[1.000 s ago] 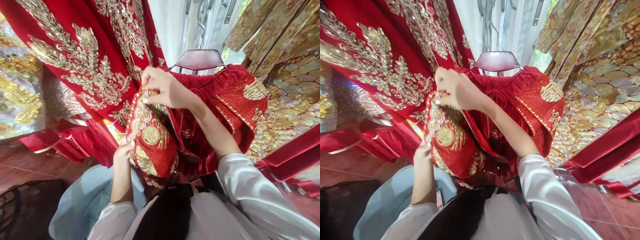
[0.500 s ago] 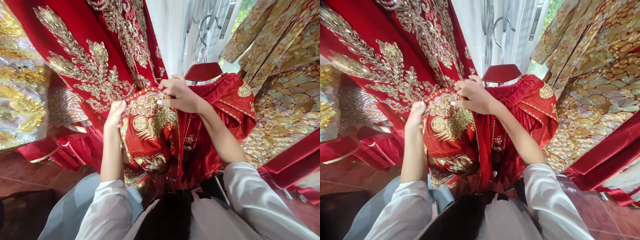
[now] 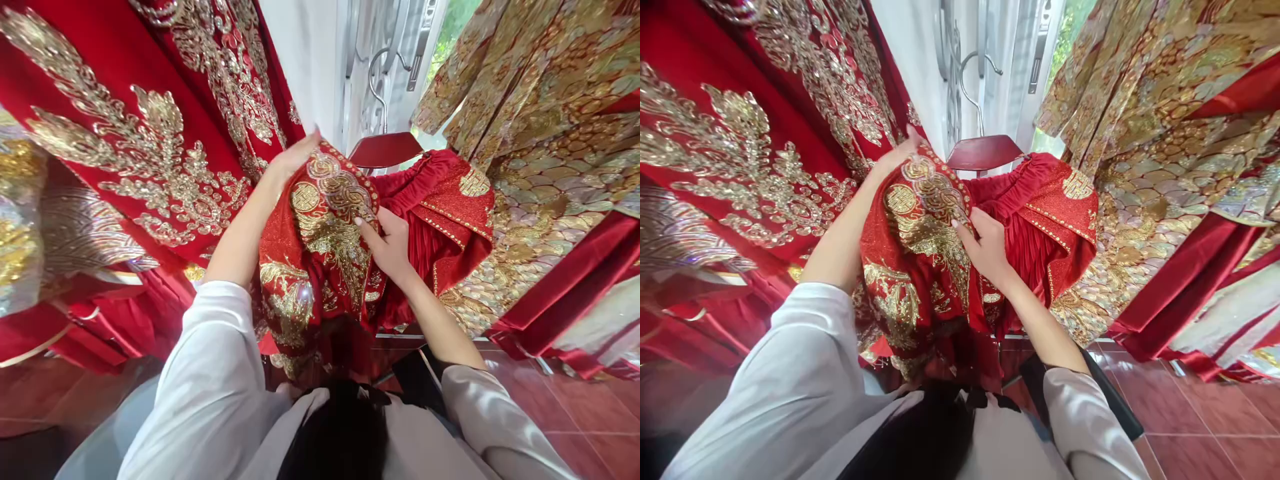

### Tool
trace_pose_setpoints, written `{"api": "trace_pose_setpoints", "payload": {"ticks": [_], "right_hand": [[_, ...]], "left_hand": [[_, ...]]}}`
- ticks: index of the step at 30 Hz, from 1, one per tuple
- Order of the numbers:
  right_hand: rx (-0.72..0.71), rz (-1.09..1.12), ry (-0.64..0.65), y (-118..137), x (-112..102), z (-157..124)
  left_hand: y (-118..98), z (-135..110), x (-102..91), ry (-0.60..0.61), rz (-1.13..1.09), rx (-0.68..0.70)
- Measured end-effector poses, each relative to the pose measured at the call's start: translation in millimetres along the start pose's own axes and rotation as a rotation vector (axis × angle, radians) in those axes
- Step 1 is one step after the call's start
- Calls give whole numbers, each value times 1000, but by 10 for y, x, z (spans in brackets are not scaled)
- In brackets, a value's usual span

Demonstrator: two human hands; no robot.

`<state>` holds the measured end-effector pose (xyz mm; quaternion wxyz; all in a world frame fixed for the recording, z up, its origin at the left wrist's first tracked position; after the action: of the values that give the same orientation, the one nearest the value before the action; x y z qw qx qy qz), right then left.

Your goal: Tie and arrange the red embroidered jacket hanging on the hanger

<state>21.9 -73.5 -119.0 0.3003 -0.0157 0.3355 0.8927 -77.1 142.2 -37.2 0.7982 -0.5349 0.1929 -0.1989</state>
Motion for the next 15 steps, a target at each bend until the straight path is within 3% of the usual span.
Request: {"api": "trace_pose_setpoints", "payload": {"ticks": [4,7,12,15], "right_hand": [[131,-31,-89,-170,114,-163],[234,-12,-84,-342,259,-239],[246,10,-94,-484,410,-230],[219,-2,-54,-494,488,-218]], "left_hand": [[87,-7,269,216,30,-102],[82,-179,238,308,63,-159],[-131,-434,-97,38,381,63],[-224,-549,-170,92,451,51]]}}
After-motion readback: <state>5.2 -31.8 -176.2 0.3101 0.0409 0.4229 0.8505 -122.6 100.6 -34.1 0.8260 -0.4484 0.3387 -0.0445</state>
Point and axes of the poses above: each hand's wrist, its own z-axis towards the middle knuckle, its own x-axis out of the palm, y = z × x, the point moved 1 cm from there along z, towards the middle knuckle, and after that the axes turned 7 degrees about z, right-handed, at the moved point
